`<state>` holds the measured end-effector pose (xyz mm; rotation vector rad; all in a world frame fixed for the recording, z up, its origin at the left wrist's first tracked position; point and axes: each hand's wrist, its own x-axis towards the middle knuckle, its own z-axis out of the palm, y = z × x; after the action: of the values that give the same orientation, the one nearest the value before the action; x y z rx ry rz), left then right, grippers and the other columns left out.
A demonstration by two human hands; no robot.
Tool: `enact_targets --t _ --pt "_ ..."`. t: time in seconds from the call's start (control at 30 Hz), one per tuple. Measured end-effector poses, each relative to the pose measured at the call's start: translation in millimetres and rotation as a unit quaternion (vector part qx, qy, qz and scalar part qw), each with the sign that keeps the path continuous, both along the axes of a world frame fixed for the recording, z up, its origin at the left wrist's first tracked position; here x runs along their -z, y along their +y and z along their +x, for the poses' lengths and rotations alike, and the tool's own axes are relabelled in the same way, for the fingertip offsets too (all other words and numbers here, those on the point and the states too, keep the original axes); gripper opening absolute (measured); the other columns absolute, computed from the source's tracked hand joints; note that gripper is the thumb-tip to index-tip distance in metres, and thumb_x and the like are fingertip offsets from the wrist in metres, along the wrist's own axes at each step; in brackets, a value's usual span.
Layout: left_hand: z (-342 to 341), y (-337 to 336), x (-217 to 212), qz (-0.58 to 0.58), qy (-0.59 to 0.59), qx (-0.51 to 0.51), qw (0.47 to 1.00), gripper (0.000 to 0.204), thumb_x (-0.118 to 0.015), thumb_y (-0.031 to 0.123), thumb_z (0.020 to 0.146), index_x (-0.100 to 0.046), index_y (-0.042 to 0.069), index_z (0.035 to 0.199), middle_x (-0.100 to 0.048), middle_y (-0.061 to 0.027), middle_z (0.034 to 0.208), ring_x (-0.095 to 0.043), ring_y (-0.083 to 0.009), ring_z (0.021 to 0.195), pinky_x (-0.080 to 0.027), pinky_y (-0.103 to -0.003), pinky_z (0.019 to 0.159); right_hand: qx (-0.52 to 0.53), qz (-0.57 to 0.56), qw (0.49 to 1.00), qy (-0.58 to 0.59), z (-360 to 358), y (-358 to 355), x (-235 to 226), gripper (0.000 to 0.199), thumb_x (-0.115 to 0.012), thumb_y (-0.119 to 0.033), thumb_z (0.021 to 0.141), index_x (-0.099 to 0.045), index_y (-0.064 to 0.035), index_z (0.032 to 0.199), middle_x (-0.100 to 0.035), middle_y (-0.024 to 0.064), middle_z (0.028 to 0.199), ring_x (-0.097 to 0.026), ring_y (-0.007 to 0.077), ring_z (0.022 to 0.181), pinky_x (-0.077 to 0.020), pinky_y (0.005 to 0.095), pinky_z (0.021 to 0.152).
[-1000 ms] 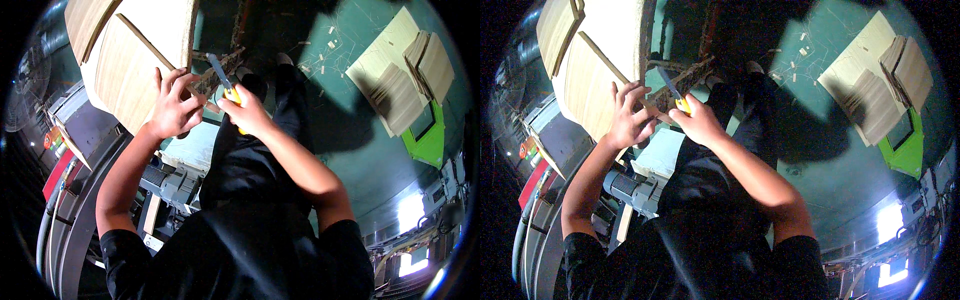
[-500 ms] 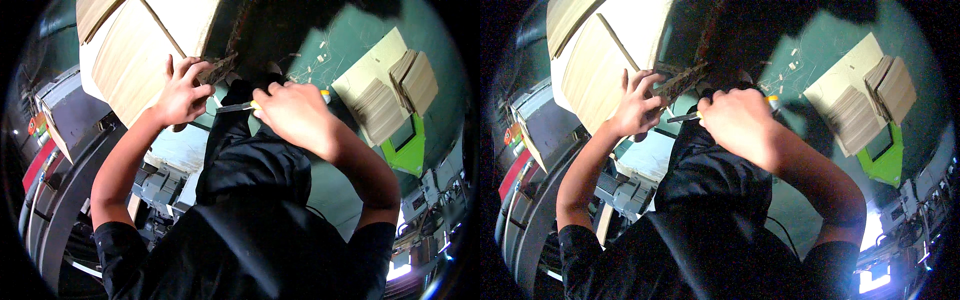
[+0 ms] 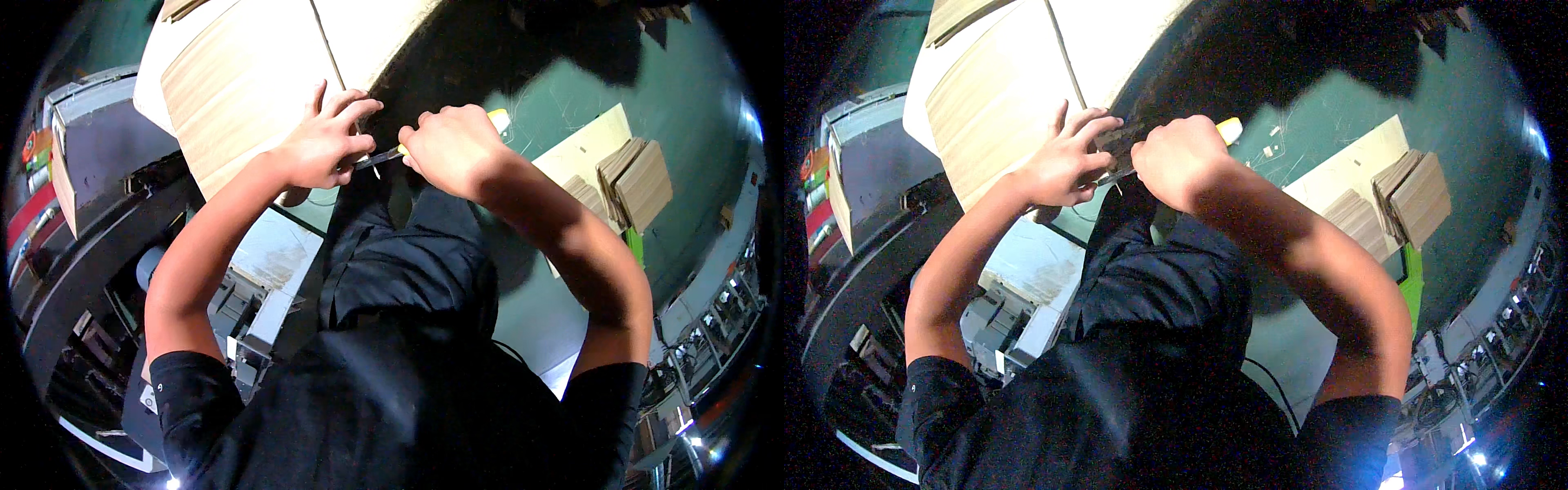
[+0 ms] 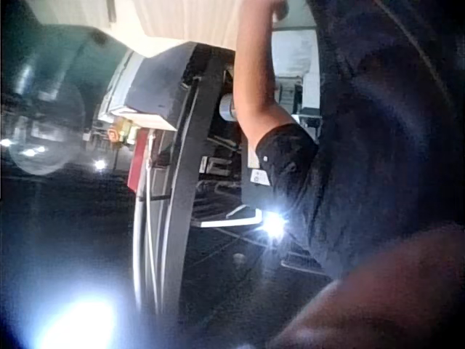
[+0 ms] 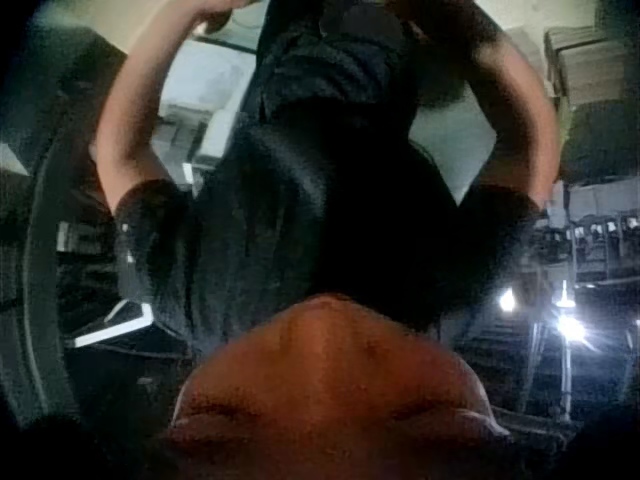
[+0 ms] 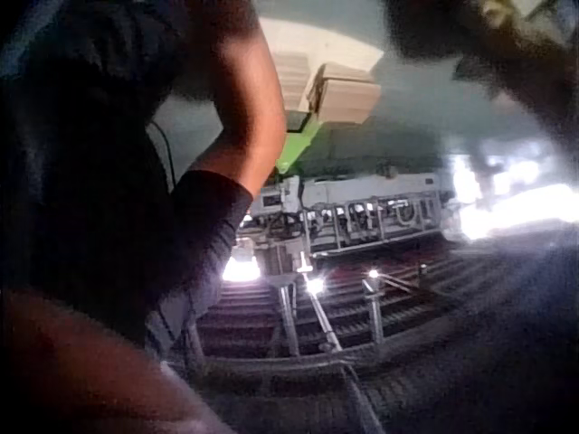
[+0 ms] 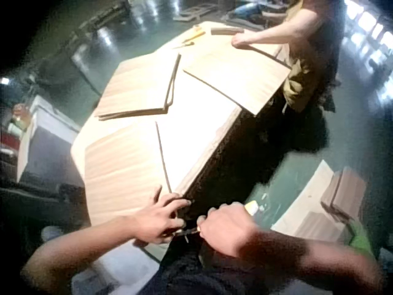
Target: The person scrapes the edges of wood panels using a hand tool, periodically picking up new panels from a stack and placing finished ones onto a separate pile.
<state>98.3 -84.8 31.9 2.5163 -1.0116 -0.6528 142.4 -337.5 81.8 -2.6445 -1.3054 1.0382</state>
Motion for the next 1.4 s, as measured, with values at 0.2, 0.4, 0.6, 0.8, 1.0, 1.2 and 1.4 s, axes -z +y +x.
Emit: enact_targets --t 0.2,0.4,0.6,0.8,1.0,1.2,1.4 --pt "-1 0 1 0.003 -0.009 0.004 1.000 0.050 -0.083 0.015 0.058 -0.074 0.020 0.107 -0.042 -0.0135 0.163 -0.029 -0.0398 0.158 -0.010 -0.084 0.122 -0.028 0.014 0.999 0.031 14 2 13 0.032 -0.066 -0.039 0.102 -0.074 -0.0115 0.115 -0.077 0.0136 0.103 -0.076 0.0325 0.103 -0.0603 0.0474 0.084" --pt "3 0 -2 0.023 0.006 0.019 1.000 0.052 -0.083 0.020 0.058 -0.074 0.020 0.110 -0.042 -0.0143 0.163 -0.028 -0.0408 0.158 -0.009 -0.085 0.121 -0.032 0.069 0.996 0.049 19 -10 25 0.028 -0.068 -0.033 0.095 -0.073 -0.0107 0.111 -0.076 0.0147 0.102 -0.075 0.0368 0.101 -0.0585 0.0513 0.087" --pt "-1 5 10 -0.011 -0.025 0.020 0.999 0.053 -0.065 0.052 0.069 -0.070 0.016 0.108 -0.043 -0.0196 0.161 -0.032 -0.0459 0.156 -0.008 -0.086 0.117 0.087 0.135 0.974 0.162 8 -74 93 0.026 -0.076 -0.027 0.082 -0.070 -0.0050 0.095 -0.073 0.0175 0.086 -0.073 0.0387 0.086 -0.0559 0.0502 0.077" --pt "-7 1 17 -0.017 -0.076 0.018 0.997 0.036 -0.072 0.041 0.071 -0.071 0.018 0.098 -0.051 -0.0173 0.153 -0.039 -0.0439 0.151 -0.010 -0.082 0.120 0.562 0.363 0.532 0.518 -88 -15 150 0.011 -0.075 -0.017 0.099 -0.076 -0.0073 0.102 -0.069 -0.0022 0.083 -0.058 0.0082 0.063 -0.0473 0.0275 0.057" --pt "-12 -3 29 -0.038 -0.149 -0.002 0.988 0.028 -0.074 0.039 0.072 -0.073 0.021 0.094 -0.061 -0.0111 0.141 -0.049 -0.0390 0.143 -0.005 -0.076 0.124 0.585 0.401 0.350 0.611 -111 40 145 0.008 -0.073 -0.015 0.102 -0.071 -0.0072 0.105 -0.068 0.0004 0.086 -0.061 0.0081 0.067 -0.0501 0.0246 0.061" --pt "-10 -8 29 -0.015 -0.154 0.012 0.988 0.025 -0.072 0.037 0.074 -0.073 0.021 0.094 -0.063 -0.0085 0.138 -0.050 -0.0385 0.141 -0.005 -0.073 0.125 0.558 0.446 0.346 0.608 -114 41 157 0.010 -0.076 -0.013 0.099 -0.069 -0.0078 0.104 -0.067 0.0001 0.087 -0.060 0.0091 0.072 -0.0506 0.0264 0.066" --pt "-11 -5 29 -0.012 -0.153 0.012 0.988 0.024 -0.071 0.036 0.074 -0.073 0.022 0.094 -0.064 -0.0079 0.136 -0.051 -0.0383 0.140 -0.006 -0.073 0.125 0.544 0.473 0.447 0.530 -113 41 165 0.010 -0.076 -0.011 0.099 -0.068 -0.0074 0.103 -0.068 -0.0009 0.094 -0.062 0.0101 0.086 -0.0512 0.0291 0.080"
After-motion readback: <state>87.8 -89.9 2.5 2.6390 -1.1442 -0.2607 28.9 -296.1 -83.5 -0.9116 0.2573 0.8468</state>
